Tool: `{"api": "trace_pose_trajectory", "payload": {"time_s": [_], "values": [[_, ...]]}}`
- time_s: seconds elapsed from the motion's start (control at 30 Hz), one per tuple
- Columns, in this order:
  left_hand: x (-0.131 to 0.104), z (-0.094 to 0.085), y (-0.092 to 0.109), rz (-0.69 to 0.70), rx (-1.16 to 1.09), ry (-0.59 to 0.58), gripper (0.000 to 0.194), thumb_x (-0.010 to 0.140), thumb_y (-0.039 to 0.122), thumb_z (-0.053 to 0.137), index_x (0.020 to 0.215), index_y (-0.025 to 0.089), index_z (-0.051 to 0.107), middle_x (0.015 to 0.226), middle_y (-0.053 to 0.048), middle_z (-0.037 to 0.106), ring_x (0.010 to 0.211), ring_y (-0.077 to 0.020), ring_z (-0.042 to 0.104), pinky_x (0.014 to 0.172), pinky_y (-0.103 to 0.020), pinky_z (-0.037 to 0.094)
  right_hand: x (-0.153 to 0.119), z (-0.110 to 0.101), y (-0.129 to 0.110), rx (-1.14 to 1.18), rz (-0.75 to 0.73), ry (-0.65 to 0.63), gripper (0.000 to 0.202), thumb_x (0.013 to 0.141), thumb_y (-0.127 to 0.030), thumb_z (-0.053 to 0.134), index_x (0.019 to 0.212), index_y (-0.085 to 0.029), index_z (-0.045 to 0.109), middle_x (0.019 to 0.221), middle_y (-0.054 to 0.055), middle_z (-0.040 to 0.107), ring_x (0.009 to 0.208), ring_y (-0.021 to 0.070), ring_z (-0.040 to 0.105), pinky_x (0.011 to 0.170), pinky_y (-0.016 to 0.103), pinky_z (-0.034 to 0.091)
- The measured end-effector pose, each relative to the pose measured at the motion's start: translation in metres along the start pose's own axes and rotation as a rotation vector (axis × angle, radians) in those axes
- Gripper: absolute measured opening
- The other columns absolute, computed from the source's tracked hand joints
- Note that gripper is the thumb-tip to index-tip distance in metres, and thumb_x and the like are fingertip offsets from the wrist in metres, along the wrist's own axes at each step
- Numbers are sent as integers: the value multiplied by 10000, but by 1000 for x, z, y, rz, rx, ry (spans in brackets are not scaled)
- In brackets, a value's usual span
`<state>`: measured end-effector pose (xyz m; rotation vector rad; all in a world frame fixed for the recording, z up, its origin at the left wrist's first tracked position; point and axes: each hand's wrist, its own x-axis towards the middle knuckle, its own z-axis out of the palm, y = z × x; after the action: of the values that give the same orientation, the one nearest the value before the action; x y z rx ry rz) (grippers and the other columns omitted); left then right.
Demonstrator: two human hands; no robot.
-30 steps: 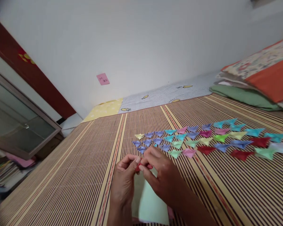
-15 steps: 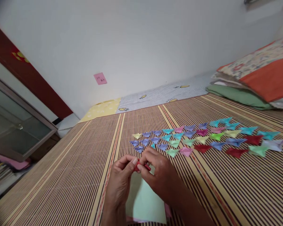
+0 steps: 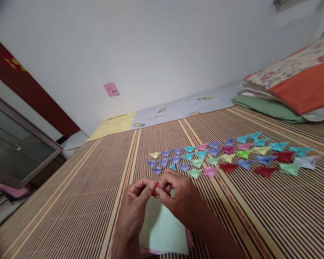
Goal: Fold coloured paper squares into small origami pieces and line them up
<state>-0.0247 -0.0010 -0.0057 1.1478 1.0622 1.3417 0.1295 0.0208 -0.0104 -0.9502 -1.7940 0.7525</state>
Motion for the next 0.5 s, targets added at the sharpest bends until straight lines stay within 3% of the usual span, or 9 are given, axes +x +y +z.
{"api": "trace_pose_trajectory", "payload": {"time_s": [0.2,0.5], "values": [[2,2,-3,-89,-145,14,230,795,326,797,662,152,727,633,-12,641,657,-144,564,697,-251,443,0,-3,-1,4,55,-23,132,847,-158,620,727,-207,598,671,-29,630,631,143,583,597,262,428],[2,2,-3,-107,-89,23,199,792,293,782,665,145,743,637,-19,650,653,-138,560,684,-248,438,-2,-4,1,-12,89,-62,133,883,-150,614,764,-209,605,684,-34,644,634,137,587,603,259,424]]}}
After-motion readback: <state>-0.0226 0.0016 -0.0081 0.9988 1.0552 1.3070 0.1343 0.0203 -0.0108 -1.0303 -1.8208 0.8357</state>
